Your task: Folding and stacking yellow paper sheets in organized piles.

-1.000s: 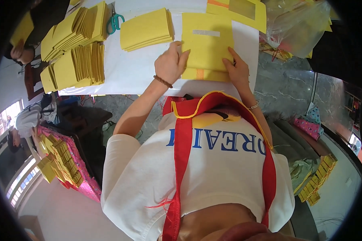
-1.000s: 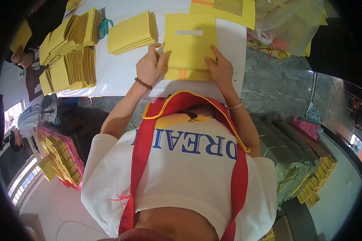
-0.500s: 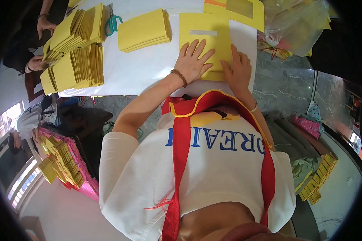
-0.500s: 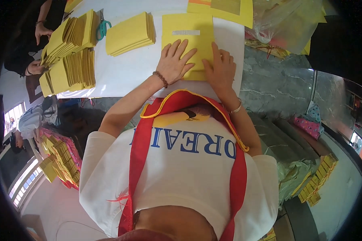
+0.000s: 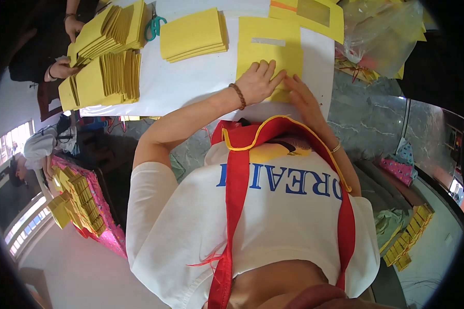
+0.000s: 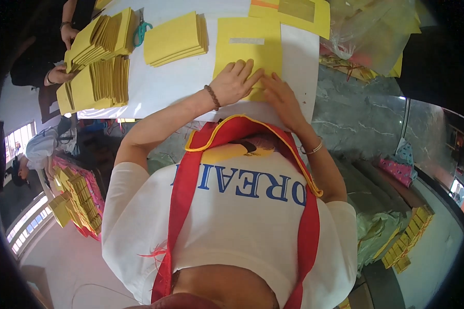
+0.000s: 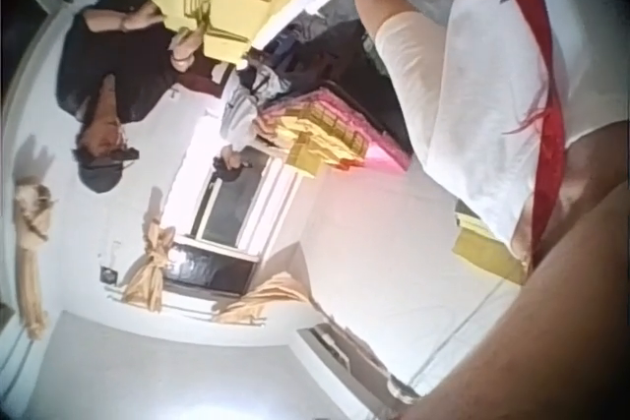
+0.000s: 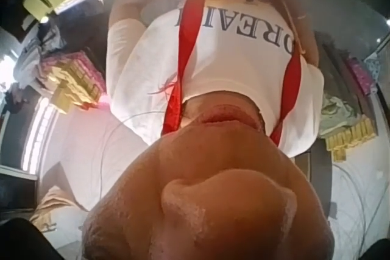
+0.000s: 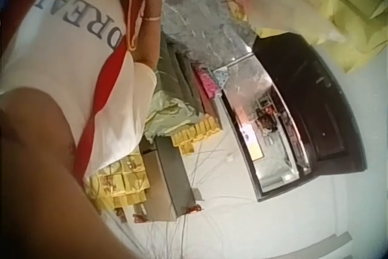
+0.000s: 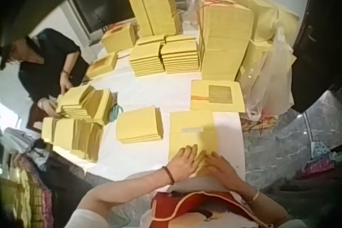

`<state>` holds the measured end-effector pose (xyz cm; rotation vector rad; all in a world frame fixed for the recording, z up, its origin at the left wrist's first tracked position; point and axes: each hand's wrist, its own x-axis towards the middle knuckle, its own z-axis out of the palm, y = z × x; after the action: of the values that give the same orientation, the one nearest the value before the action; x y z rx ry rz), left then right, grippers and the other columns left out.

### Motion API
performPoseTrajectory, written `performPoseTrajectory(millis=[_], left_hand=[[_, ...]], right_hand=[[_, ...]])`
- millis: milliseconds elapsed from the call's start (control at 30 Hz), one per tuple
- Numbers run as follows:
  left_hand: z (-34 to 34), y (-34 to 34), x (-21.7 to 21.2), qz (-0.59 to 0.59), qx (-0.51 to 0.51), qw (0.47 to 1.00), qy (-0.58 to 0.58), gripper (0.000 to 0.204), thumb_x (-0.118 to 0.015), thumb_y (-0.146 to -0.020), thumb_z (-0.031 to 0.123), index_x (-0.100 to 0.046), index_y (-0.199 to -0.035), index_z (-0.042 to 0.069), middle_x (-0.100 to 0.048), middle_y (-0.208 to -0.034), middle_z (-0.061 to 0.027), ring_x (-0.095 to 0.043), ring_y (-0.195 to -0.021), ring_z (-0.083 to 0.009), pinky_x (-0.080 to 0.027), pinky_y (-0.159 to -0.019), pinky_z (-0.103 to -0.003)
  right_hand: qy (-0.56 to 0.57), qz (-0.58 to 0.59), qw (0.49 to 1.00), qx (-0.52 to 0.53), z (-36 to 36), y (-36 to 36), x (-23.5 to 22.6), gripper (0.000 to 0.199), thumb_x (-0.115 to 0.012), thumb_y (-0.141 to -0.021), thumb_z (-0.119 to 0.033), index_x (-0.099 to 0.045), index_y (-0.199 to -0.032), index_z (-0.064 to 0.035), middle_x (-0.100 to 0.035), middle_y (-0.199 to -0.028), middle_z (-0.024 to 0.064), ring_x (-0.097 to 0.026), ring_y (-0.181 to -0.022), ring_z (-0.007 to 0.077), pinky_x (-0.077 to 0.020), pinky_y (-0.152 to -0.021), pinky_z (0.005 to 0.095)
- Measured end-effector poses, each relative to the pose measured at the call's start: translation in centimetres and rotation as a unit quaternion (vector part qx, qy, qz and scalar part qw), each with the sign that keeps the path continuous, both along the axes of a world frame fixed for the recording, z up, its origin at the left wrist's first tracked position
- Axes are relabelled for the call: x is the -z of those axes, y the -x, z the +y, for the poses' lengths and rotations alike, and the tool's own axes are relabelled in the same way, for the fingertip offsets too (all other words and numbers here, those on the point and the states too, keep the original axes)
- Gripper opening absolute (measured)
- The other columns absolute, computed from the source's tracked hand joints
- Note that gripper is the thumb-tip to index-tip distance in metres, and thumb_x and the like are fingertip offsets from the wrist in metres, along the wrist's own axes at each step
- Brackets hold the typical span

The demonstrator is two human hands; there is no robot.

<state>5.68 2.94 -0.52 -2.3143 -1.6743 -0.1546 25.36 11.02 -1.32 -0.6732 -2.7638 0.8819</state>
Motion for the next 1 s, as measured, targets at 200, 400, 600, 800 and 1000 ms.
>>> performPoseTrajectory(millis=[200, 400, 600, 800, 1000], left_hand=[[0.3, 0.6, -1.1, -0.184, -0.057, 0.981, 0.03, 0.06, -0.063, -0.068, 0.011, -0.046, -0.125, 0.003, -0.056, -0.115, -0.014, -0.056, -0.095, -0.0281, -0.047, -0.075, -0.036], [-2.1, 9.9, -6.3, -0.128, -0.123, 0.96, -0.218, 0.054, -0.056, -0.068, 0.003, -0.052, -0.122, 0.007, -0.058, -0.116, -0.0105, -0.055, -0.103, -0.0274, -0.045, -0.084, -0.038], [-3.8, 17.2, -0.8, -0.057, -0.21, 0.967, -0.13, 0.047, -0.053, -0.076, 0.005, -0.052, -0.122, 0.012, -0.059, -0.115, -0.0093, -0.056, -0.104, -0.0255, -0.045, -0.083, -0.037], [-3.5, 17.5, -1.2, -0.061, -0.209, 0.974, -0.06, 0.045, -0.053, -0.077, 0.008, -0.05, -0.121, 0.014, -0.058, -0.113, -0.0062, -0.056, -0.102, -0.0242, -0.046, -0.081, -0.037], [-4.0, 16.7, 0.4, -0.066, -0.251, 0.965, 0.029, 0.05, -0.057, -0.076, 0.009, -0.047, -0.125, 0.013, -0.052, -0.121, -0.0068, -0.05, -0.11, -0.0259, -0.04, -0.088, -0.041]], right_hand=[[0.283, 0.286, 0.881, 0.249, 0.9, 1.7, -2.7, 0.043, -0.036, -0.098, -0.026, -0.041, -0.133, -0.0014, -0.044, -0.135, 0.0132, -0.038, -0.126, 0.0196, -0.0261, -0.105, 0.0297], [0.32, 0.305, 0.852, 0.28, 1.0, 2.3, -1.9, 0.048, -0.028, -0.099, -0.032, -0.033, -0.138, -0.0042, -0.042, -0.137, 0.0107, -0.036, -0.129, 0.0213, -0.027, -0.105, 0.0362], [0.339, 0.281, 0.853, 0.28, 0.1, 2.7, -1.1, 0.045, -0.032, -0.099, -0.028, -0.039, -0.132, 0.0023, -0.045, -0.133, 0.016, -0.04, -0.125, 0.0233, -0.0283, -0.104, 0.0325], [0.346, 0.269, 0.849, 0.296, 0.5, 2.1, -0.1, 0.043, -0.035, -0.099, -0.028, -0.044, -0.129, 0.0015, -0.054, -0.122, 0.0143, -0.047, -0.115, 0.021, -0.032, -0.101, 0.0317], [0.358, 0.265, 0.838, 0.314, 0.7, 2.3, 0.1, 0.041, -0.037, -0.098, -0.028, -0.049, -0.126, 0.0005, -0.057, -0.115, 0.0125, -0.05, -0.11, 0.0194, -0.035, -0.098, 0.0304]])
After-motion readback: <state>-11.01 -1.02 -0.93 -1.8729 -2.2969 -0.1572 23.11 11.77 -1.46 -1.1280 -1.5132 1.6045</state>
